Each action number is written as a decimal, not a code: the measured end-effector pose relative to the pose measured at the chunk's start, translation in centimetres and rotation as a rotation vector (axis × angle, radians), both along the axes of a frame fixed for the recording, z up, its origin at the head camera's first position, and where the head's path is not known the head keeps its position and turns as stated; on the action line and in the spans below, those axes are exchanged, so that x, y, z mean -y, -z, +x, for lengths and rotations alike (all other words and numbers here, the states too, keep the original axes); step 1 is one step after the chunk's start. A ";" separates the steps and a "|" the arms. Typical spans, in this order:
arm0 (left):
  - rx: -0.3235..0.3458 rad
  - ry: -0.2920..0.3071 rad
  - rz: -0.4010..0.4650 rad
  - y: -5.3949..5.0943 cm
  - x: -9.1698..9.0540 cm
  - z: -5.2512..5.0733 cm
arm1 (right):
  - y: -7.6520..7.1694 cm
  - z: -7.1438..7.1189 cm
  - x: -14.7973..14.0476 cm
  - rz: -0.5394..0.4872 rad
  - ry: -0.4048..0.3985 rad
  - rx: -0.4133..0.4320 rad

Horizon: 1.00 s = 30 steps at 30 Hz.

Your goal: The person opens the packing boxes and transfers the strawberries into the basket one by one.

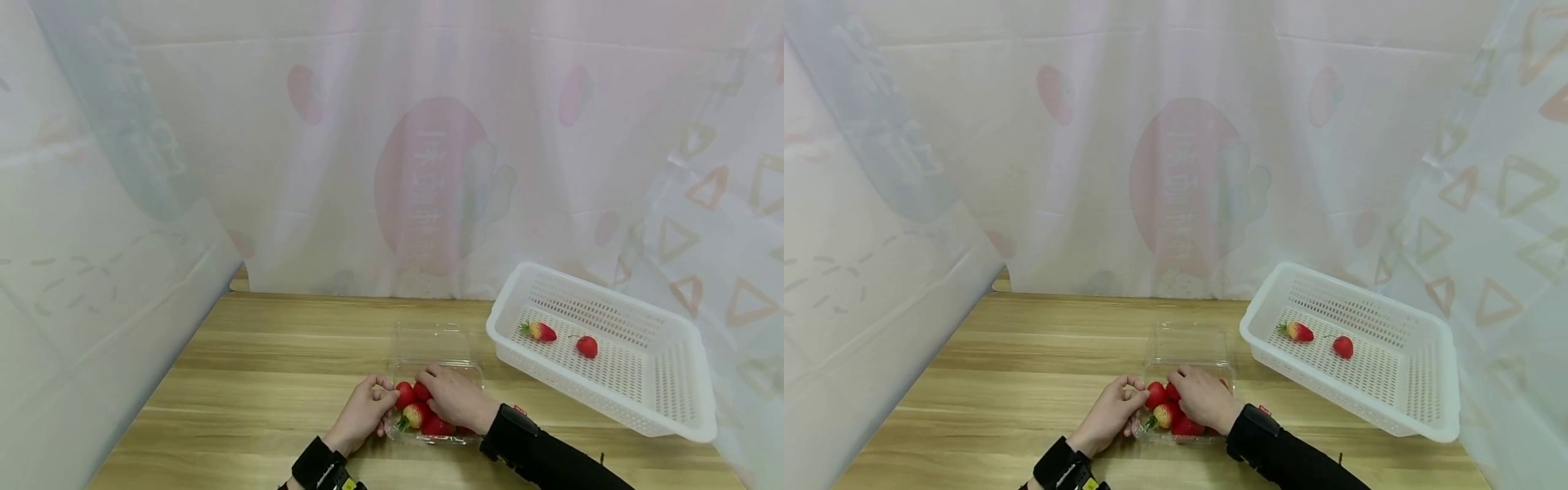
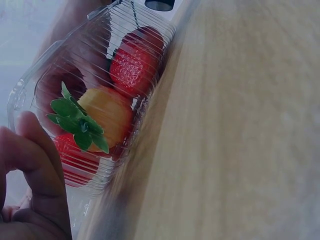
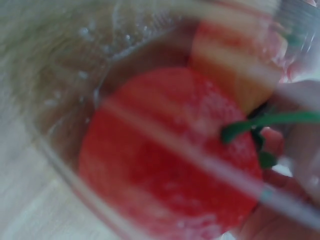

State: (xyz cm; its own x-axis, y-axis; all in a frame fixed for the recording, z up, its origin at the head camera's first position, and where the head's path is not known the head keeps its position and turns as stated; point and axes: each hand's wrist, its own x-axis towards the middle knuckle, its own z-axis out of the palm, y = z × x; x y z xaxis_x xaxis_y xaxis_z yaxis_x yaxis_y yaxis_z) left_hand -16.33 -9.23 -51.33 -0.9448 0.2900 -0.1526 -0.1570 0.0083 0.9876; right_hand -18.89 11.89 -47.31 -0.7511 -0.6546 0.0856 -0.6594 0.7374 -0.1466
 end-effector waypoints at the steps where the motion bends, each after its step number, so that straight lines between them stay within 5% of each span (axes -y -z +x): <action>1: 0.002 -0.001 -0.001 0.0 0.0 0.0 | 0.0 0.0 0.0 -0.001 0.000 0.003; 30: 0.019 -0.008 -0.012 -0.2 -0.1 0.0 | -1.1 0.3 -0.7 -0.025 -0.010 0.005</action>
State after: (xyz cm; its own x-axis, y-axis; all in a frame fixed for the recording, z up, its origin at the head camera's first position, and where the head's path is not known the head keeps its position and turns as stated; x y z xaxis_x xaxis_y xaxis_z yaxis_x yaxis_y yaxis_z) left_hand -16.35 -9.17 -51.17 -0.9440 0.2802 -0.1739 -0.1758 0.0187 0.9843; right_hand -18.58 12.64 -46.25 -0.7450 -0.6598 0.0984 -0.6659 0.7269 -0.1682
